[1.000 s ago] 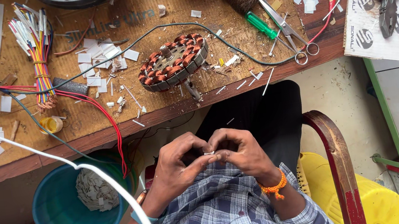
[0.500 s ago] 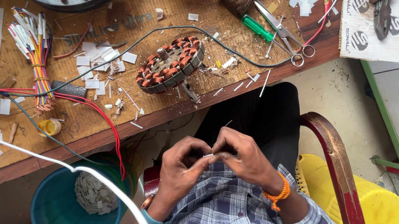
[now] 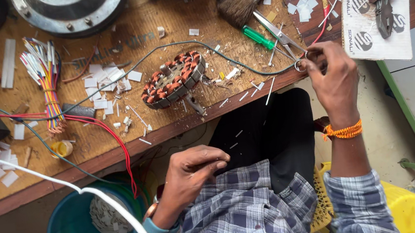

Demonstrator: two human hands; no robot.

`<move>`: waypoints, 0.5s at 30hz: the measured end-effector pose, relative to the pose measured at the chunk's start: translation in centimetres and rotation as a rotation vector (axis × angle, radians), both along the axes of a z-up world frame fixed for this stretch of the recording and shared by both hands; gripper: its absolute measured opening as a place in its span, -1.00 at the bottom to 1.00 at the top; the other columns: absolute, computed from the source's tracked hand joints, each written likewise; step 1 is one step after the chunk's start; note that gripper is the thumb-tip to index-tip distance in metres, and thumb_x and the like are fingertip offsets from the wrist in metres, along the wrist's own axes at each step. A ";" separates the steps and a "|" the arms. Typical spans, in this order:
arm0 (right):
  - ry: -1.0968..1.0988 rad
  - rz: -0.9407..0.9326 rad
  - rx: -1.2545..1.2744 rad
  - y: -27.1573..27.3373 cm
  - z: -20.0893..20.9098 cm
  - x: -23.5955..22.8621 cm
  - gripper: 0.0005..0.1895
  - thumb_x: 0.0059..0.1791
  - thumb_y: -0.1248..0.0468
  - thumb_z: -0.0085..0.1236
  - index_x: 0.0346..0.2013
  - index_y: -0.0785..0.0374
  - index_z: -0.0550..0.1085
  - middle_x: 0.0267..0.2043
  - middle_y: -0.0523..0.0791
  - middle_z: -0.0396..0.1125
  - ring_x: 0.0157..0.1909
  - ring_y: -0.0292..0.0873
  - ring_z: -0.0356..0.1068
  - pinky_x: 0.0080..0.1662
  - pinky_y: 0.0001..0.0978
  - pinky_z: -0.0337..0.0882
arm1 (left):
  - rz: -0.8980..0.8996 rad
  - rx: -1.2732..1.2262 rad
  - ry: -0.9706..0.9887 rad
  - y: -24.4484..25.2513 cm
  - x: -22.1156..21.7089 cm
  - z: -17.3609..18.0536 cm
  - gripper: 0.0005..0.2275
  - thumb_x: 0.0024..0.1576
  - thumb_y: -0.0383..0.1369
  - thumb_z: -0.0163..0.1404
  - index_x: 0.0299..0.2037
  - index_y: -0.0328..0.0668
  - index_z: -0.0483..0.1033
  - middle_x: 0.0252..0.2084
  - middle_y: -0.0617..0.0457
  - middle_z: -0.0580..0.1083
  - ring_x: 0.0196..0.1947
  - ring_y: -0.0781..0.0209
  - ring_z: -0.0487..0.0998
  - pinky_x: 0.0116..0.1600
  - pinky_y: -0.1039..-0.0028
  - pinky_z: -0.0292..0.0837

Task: The person assembles small white plastic pieces onto a circular copper-wound motor component. They use scissors to trim the plastic pieces and a screwdriver to adjust the component. The person handles the motor and plastic pieces repeatedly, placing them into slots on the motor.

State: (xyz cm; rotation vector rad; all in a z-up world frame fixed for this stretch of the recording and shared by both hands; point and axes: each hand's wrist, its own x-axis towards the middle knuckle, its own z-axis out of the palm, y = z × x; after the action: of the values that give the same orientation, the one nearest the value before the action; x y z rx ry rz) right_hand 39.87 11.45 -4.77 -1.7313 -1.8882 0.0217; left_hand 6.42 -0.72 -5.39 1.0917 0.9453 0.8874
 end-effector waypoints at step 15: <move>1.090 -0.002 -0.378 -4.0 -1.8 1.7 -0.32 0.01 0.51 0.14 0.44 0.25 0.25 -0.08 0.06 0.45 -0.10 -0.23 0.49 -0.04 -0.41 0.52 | -0.050 -0.088 -0.168 3.9 3.0 -0.5 -0.83 0.18 -0.38 0.15 -0.11 -0.29 0.65 -0.17 0.05 0.62 -0.26 0.38 0.61 -0.29 0.58 0.53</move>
State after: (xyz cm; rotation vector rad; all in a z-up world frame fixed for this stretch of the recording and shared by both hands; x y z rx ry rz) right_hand 41.59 7.42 -6.62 -1.4353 -1.0760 1.1346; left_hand 9.40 3.13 -5.91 0.9468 0.8069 0.8736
